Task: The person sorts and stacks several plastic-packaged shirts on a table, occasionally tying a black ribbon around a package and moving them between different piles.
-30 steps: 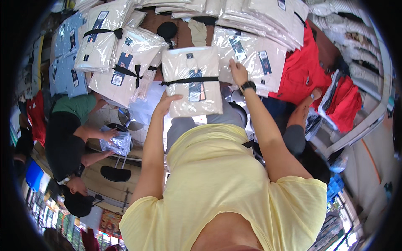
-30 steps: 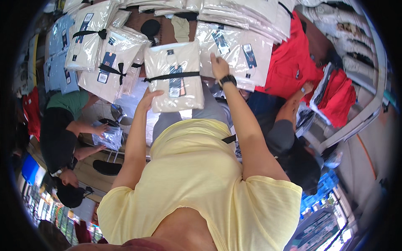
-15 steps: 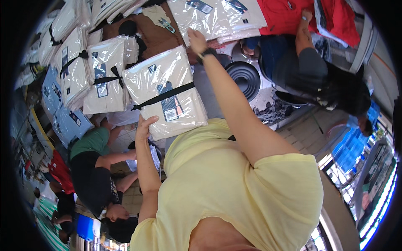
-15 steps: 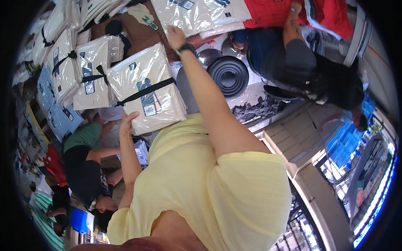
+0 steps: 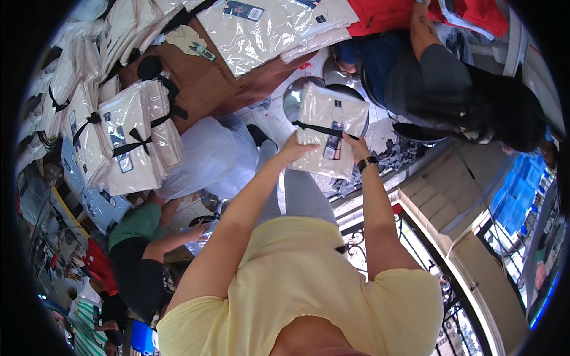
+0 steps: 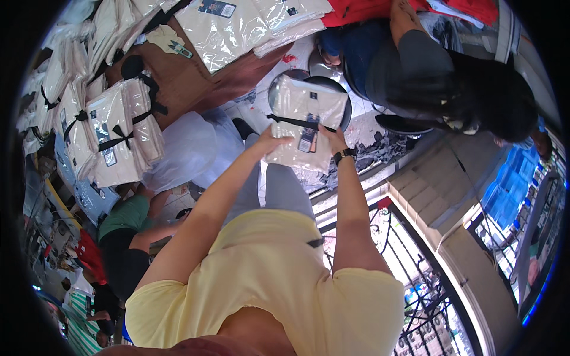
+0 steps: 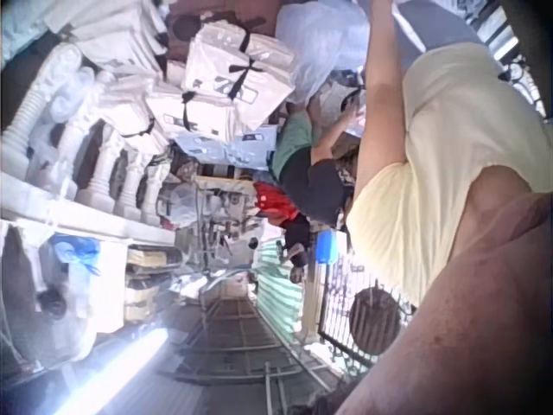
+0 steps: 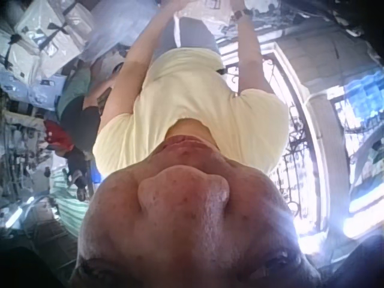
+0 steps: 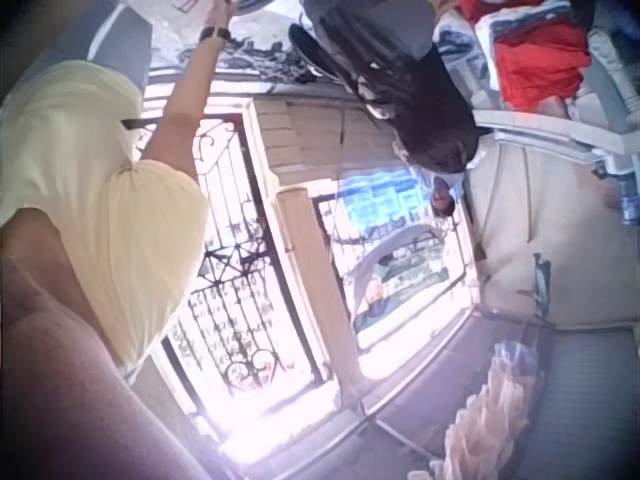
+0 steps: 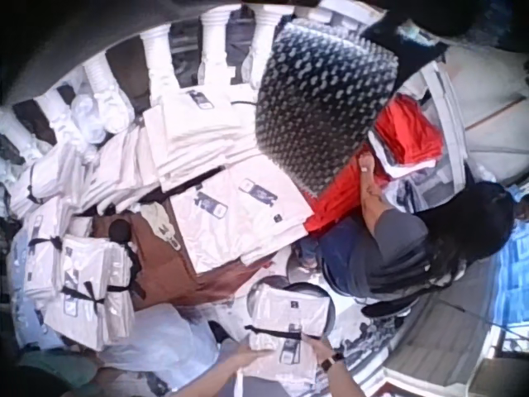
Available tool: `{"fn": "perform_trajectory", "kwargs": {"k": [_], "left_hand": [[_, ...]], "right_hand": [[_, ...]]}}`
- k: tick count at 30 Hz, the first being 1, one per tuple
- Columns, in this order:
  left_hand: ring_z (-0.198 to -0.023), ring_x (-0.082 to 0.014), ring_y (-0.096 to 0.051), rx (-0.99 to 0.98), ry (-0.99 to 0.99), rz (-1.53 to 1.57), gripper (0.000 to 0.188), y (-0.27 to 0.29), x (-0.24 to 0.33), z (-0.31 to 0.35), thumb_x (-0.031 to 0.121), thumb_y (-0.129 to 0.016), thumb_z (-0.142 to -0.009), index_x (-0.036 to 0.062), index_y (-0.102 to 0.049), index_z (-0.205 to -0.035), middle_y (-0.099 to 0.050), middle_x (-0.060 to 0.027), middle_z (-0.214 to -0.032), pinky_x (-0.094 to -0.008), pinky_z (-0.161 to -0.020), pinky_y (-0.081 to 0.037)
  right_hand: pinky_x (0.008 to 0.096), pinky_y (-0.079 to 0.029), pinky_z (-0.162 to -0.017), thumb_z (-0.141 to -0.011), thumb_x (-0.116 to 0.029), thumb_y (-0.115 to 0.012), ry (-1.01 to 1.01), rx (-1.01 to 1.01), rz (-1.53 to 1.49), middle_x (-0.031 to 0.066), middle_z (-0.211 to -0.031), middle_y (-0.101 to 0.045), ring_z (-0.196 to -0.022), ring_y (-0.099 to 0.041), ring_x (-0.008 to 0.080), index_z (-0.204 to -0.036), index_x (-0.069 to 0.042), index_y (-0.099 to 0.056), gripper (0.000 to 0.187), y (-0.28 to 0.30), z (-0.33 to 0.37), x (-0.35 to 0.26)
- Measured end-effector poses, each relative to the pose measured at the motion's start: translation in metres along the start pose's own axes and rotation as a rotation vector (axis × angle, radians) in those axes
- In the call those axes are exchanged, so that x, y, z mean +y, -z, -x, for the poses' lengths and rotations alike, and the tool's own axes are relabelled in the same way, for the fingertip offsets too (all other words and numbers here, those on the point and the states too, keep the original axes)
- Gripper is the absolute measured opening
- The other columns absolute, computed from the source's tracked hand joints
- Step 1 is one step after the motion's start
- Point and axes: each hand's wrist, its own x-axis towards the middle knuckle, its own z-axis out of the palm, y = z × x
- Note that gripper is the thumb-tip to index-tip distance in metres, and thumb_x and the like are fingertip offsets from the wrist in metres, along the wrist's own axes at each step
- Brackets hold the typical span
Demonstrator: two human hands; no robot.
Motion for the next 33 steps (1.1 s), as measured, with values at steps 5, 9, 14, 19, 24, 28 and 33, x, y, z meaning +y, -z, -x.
{"fn": "perform_trajectory", "kwargs": {"k": [5,9,14,19,24,28,33], "left_hand": [[-0.116,-0.0232,-0.050,0.039,0.112,-0.035,0.086,-0.058,-0.061,-0.085,0.009,-0.084,-0.064,0.0002,-0.032,-0.132,-0.052,-0.0135,-0.125,-0.0348,-0.100,-0.039],[-0.124,-0.0226,-0.043,0.114,-0.074,-0.080,0.094,-0.057,-0.114,-0.107,0.004,-0.082,-0.064,-0.0004,-0.024,-0.138,-0.041,-0.0141,-0.136,-0.0337,-0.104,-0.034],[-0.125,-0.0290,-0.043,0.178,-0.115,-0.030,0.092,-0.050,-0.171,-0.114,0.011,-0.083,-0.064,-0.0004,-0.031,-0.139,-0.041,-0.0200,-0.136,-0.0347,-0.105,-0.035],[-0.108,-0.0241,-0.054,0.448,-0.037,-0.248,0.064,0.007,-0.146,-0.051,0.023,-0.077,-0.074,0.0054,-0.047,-0.128,-0.046,-0.0165,-0.129,-0.0351,-0.088,-0.046],[-0.100,-0.0227,-0.059,0.540,-0.035,-0.172,0.048,0.083,-0.105,0.046,0.019,-0.074,-0.075,0.0034,-0.055,-0.117,-0.059,-0.0142,-0.111,-0.0325,-0.088,-0.046],[-0.083,-0.0139,-0.059,0.517,-0.130,-0.089,0.040,0.143,-0.079,0.110,0.016,-0.067,-0.081,0.0043,-0.055,-0.117,-0.062,-0.0070,-0.102,-0.0255,-0.070,-0.046],[-0.083,-0.0121,-0.060,0.632,-0.036,0.123,0.040,0.172,-0.028,0.157,0.023,-0.064,-0.085,0.0066,-0.054,-0.120,-0.060,-0.0045,-0.105,-0.0246,-0.074,-0.045]], "right_hand": [[0.0311,-0.049,-0.084,-0.072,-0.024,-0.081,0.143,0.124,0.308,0.0098,-0.109,-0.063,-0.096,-0.061,0.0195,-0.120,-0.001,-0.052,0.061,0.084,-0.069,0.015],[0.0368,-0.042,-0.097,-0.064,-0.036,-0.085,0.170,0.178,0.814,0.0192,-0.126,-0.051,-0.115,-0.051,0.0286,-0.133,0.001,-0.036,0.092,0.091,-0.125,0.021],[0.0419,-0.030,-0.109,-0.058,-0.041,-0.086,0.193,0.284,1.027,0.0257,-0.142,-0.031,-0.131,-0.033,0.0374,-0.145,-0.003,-0.010,0.122,0.077,-0.117,0.031],[0.0518,-0.027,-0.108,-0.065,-0.036,-0.081,0.065,0.514,1.178,0.0260,-0.143,-0.026,-0.132,-0.028,0.0406,-0.146,-0.012,-0.010,0.111,0.029,-0.067,0.015],[0.0464,-0.030,-0.106,-0.068,-0.029,-0.078,0.283,0.286,1.093,0.0264,-0.135,-0.035,-0.125,-0.036,0.0423,-0.140,-0.008,-0.028,0.089,-0.027,-0.017,0.001],[0.0437,-0.036,-0.101,-0.068,-0.032,-0.079,0.553,0.175,1.020,0.0286,-0.128,-0.040,-0.119,-0.041,0.0410,-0.136,-0.002,-0.034,0.086,-0.108,0.010,-0.020],[0.0438,-0.033,-0.102,-0.068,-0.026,-0.077,0.883,0.046,0.989,0.0271,-0.125,-0.042,-0.119,-0.040,0.0408,-0.134,-0.002,-0.037,0.081,-0.193,0.015,-0.074]]}}
